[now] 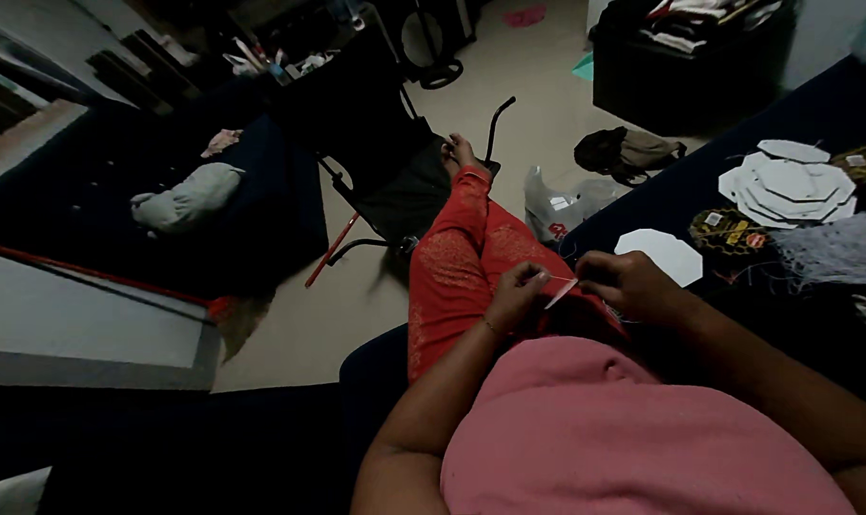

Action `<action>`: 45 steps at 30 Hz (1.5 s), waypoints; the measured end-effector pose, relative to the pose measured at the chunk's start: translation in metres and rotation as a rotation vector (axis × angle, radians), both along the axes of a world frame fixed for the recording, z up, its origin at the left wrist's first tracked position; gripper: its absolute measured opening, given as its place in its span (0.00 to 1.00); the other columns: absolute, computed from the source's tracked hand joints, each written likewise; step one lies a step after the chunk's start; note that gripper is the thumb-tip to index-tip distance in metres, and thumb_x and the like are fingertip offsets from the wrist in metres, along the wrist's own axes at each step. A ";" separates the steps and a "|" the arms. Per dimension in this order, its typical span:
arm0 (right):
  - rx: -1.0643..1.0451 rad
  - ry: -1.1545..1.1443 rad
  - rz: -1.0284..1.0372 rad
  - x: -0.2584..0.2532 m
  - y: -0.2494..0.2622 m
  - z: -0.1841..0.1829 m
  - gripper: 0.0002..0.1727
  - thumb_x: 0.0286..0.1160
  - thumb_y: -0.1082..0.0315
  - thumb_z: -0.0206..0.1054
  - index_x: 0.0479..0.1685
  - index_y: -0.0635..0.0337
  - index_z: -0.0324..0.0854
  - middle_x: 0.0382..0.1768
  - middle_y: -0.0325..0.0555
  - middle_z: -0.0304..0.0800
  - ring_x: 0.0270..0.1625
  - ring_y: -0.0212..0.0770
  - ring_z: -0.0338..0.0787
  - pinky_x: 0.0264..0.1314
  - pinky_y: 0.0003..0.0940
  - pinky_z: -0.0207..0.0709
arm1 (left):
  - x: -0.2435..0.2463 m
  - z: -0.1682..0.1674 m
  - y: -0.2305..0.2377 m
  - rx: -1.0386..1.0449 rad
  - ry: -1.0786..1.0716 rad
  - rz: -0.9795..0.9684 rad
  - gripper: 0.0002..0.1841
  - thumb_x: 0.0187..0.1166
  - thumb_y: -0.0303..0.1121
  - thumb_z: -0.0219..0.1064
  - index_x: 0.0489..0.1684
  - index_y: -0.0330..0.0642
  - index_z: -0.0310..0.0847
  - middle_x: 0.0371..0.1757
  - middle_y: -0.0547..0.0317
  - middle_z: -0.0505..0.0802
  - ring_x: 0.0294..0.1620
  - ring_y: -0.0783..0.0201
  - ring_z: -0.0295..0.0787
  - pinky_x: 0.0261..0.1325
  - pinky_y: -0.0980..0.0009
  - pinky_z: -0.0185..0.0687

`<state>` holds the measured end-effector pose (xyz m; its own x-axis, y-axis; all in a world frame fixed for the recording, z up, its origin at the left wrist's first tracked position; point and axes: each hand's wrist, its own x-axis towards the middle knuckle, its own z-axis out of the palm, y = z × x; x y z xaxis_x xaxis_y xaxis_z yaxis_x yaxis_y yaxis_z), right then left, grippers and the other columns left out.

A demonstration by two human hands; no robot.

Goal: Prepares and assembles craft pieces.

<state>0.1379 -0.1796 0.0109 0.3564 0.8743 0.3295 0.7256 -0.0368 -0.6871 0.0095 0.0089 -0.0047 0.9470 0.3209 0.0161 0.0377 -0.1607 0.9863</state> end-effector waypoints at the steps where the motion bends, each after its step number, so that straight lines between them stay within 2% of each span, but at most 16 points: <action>1: 0.023 0.006 0.011 0.000 -0.001 0.004 0.06 0.78 0.70 0.69 0.45 0.63 0.87 0.31 0.48 0.91 0.31 0.41 0.90 0.39 0.42 0.86 | 0.000 -0.002 0.001 -0.032 -0.021 0.033 0.10 0.86 0.25 0.57 0.46 0.27 0.83 0.43 0.58 0.89 0.44 0.75 0.85 0.54 0.74 0.82; 5: 0.160 0.057 0.075 0.000 -0.005 0.017 0.06 0.76 0.69 0.68 0.42 0.62 0.87 0.32 0.40 0.90 0.32 0.24 0.87 0.40 0.20 0.83 | 0.000 -0.004 0.003 -0.129 -0.051 0.098 0.11 0.87 0.24 0.53 0.50 0.25 0.81 0.50 0.53 0.91 0.53 0.69 0.88 0.62 0.68 0.82; 7: 0.235 0.095 0.126 0.000 -0.006 0.020 0.06 0.75 0.69 0.68 0.41 0.63 0.87 0.34 0.37 0.91 0.35 0.19 0.87 0.43 0.15 0.83 | 0.000 -0.004 0.004 -0.186 -0.037 0.096 0.12 0.89 0.24 0.50 0.49 0.26 0.79 0.51 0.51 0.92 0.54 0.67 0.89 0.64 0.67 0.83; 11: 0.329 0.172 0.167 0.000 -0.005 0.019 0.05 0.74 0.71 0.69 0.40 0.63 0.86 0.35 0.32 0.91 0.37 0.16 0.88 0.45 0.14 0.84 | -0.002 -0.002 0.006 -0.289 0.022 0.050 0.11 0.91 0.26 0.45 0.45 0.33 0.75 0.38 0.60 0.93 0.41 0.71 0.90 0.53 0.70 0.86; 13: 0.348 0.189 0.169 0.001 -0.004 0.015 0.04 0.73 0.72 0.69 0.41 0.62 0.86 0.37 0.31 0.91 0.37 0.16 0.88 0.46 0.15 0.85 | -0.004 0.000 0.008 -0.292 0.062 0.013 0.11 0.91 0.26 0.46 0.45 0.34 0.74 0.33 0.65 0.86 0.35 0.74 0.85 0.47 0.73 0.84; 16: 0.333 0.231 0.183 0.005 -0.004 0.004 0.05 0.72 0.73 0.69 0.42 0.62 0.85 0.38 0.30 0.91 0.38 0.17 0.88 0.46 0.16 0.85 | -0.010 0.005 0.011 -0.217 0.124 -0.033 0.09 0.90 0.27 0.49 0.46 0.35 0.74 0.26 0.71 0.79 0.25 0.79 0.75 0.34 0.81 0.76; 18: 0.294 0.270 0.200 0.010 -0.003 -0.010 0.05 0.71 0.74 0.69 0.43 0.63 0.85 0.38 0.31 0.91 0.38 0.17 0.87 0.46 0.16 0.85 | -0.013 0.005 0.017 -0.081 0.142 -0.043 0.09 0.89 0.28 0.52 0.49 0.31 0.76 0.26 0.70 0.76 0.23 0.80 0.70 0.30 0.82 0.69; 21: 0.122 0.304 0.204 0.019 -0.002 -0.032 0.06 0.72 0.75 0.67 0.44 0.65 0.85 0.40 0.37 0.90 0.40 0.21 0.87 0.48 0.20 0.85 | -0.014 0.000 0.024 0.185 0.168 -0.017 0.12 0.88 0.28 0.55 0.51 0.26 0.80 0.35 0.59 0.83 0.31 0.76 0.75 0.40 0.78 0.74; 23: -0.096 0.261 0.177 0.023 0.000 -0.040 0.09 0.76 0.75 0.66 0.49 0.68 0.86 0.44 0.49 0.92 0.44 0.34 0.90 0.54 0.34 0.85 | -0.015 0.003 0.025 0.285 0.225 -0.020 0.13 0.88 0.29 0.56 0.53 0.25 0.82 0.40 0.51 0.87 0.38 0.71 0.79 0.48 0.73 0.77; 25: -0.279 0.202 0.145 0.024 0.004 -0.040 0.11 0.80 0.74 0.65 0.55 0.67 0.87 0.50 0.55 0.93 0.52 0.47 0.93 0.62 0.50 0.84 | -0.014 0.005 0.025 0.303 0.251 -0.030 0.13 0.87 0.29 0.58 0.52 0.26 0.82 0.40 0.51 0.88 0.37 0.70 0.81 0.48 0.72 0.79; 29: -0.360 0.055 0.007 0.010 0.012 -0.030 0.15 0.83 0.66 0.66 0.60 0.64 0.88 0.52 0.58 0.93 0.59 0.58 0.90 0.69 0.62 0.77 | -0.014 0.006 0.022 0.292 0.271 -0.035 0.12 0.87 0.29 0.60 0.52 0.26 0.84 0.39 0.51 0.89 0.37 0.71 0.83 0.48 0.72 0.81; 31: -0.226 0.013 -0.052 0.001 0.016 -0.033 0.15 0.82 0.64 0.67 0.56 0.65 0.89 0.50 0.60 0.93 0.56 0.60 0.91 0.65 0.61 0.79 | -0.014 0.008 0.020 0.268 0.270 -0.015 0.12 0.87 0.29 0.59 0.51 0.26 0.84 0.37 0.54 0.89 0.34 0.73 0.82 0.46 0.75 0.80; 34: -0.049 0.023 -0.042 -0.013 0.029 -0.041 0.17 0.79 0.64 0.69 0.57 0.67 0.88 0.44 0.59 0.91 0.44 0.55 0.90 0.52 0.53 0.83 | -0.015 0.006 0.021 0.194 0.198 -0.012 0.10 0.85 0.27 0.61 0.47 0.27 0.84 0.33 0.59 0.88 0.33 0.75 0.83 0.45 0.77 0.82; 37: 0.031 0.082 -0.036 -0.020 0.043 -0.055 0.14 0.78 0.65 0.69 0.51 0.67 0.90 0.40 0.56 0.90 0.41 0.50 0.89 0.49 0.48 0.83 | -0.015 0.005 0.021 0.141 0.166 -0.045 0.09 0.83 0.26 0.63 0.46 0.26 0.85 0.35 0.58 0.91 0.35 0.74 0.87 0.48 0.74 0.86; 40: 0.045 0.110 -0.030 -0.019 0.048 -0.065 0.11 0.76 0.66 0.69 0.42 0.66 0.91 0.39 0.55 0.90 0.41 0.48 0.89 0.50 0.46 0.83 | -0.015 0.006 0.020 0.140 0.174 -0.055 0.09 0.83 0.25 0.64 0.46 0.26 0.86 0.35 0.58 0.92 0.35 0.74 0.89 0.49 0.74 0.87; 45: 0.010 0.094 -0.127 -0.014 0.040 -0.068 0.10 0.77 0.66 0.69 0.42 0.64 0.92 0.43 0.56 0.92 0.50 0.56 0.90 0.58 0.56 0.81 | -0.017 0.009 0.020 -0.066 0.190 0.007 0.11 0.84 0.22 0.60 0.56 0.24 0.83 0.38 0.56 0.92 0.36 0.71 0.90 0.49 0.72 0.89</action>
<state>0.1242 -0.1397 -0.0568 0.4935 0.8172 0.2976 0.6478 -0.1170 -0.7528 -0.0079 0.0284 0.0045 0.9288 0.3220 -0.1837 0.2247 -0.0948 0.9698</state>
